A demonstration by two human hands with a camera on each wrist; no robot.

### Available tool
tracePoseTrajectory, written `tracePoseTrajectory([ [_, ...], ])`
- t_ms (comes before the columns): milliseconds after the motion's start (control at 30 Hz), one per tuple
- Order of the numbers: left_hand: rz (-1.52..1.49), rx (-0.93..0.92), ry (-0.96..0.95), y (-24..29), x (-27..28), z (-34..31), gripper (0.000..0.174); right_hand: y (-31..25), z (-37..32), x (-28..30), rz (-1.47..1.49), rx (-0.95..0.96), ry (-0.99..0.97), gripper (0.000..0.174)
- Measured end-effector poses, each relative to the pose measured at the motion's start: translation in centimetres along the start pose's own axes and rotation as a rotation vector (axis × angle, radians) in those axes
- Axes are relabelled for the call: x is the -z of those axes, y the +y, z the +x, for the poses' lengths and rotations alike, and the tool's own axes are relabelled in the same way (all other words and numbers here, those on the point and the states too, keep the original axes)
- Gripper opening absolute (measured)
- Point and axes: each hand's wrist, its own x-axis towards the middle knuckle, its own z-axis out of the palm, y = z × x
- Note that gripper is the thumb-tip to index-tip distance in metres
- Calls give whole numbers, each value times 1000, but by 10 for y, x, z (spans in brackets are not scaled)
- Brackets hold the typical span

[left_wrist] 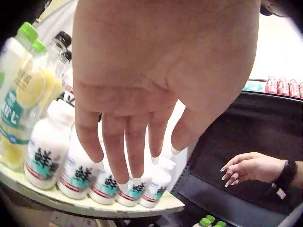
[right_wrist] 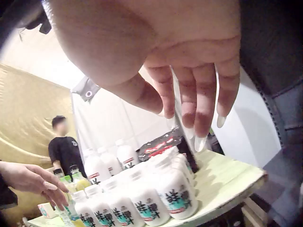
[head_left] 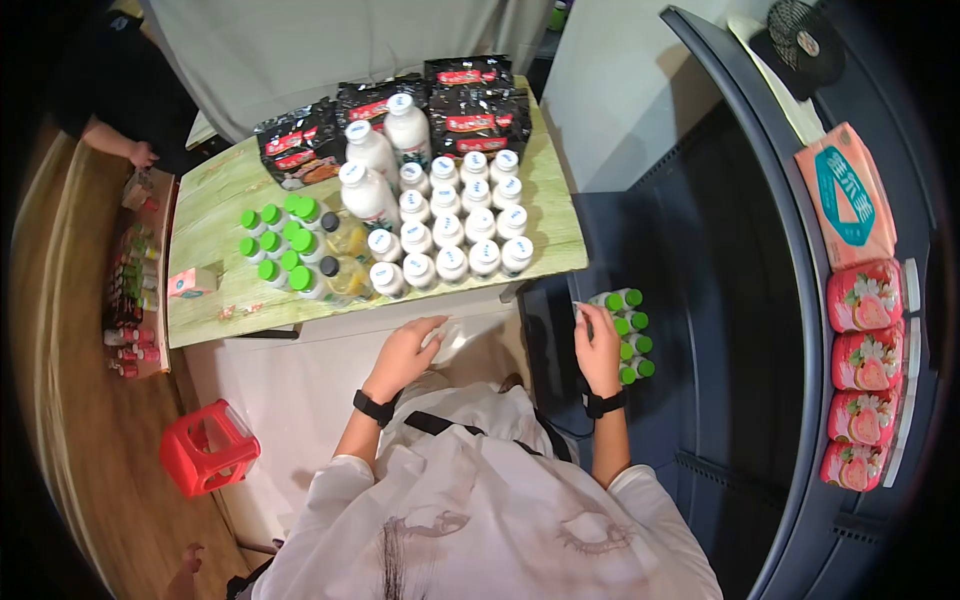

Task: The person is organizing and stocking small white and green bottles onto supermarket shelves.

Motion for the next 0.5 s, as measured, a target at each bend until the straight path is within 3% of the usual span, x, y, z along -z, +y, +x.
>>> tracePoseTrajectory([
  [167,97,-61,159,-24,52,-16,30,-51,29,-49,3,163,-137,20],
  [500,91,132,432,-84,154,-50,25,-186,49,-139,48,499,-338,23],
])
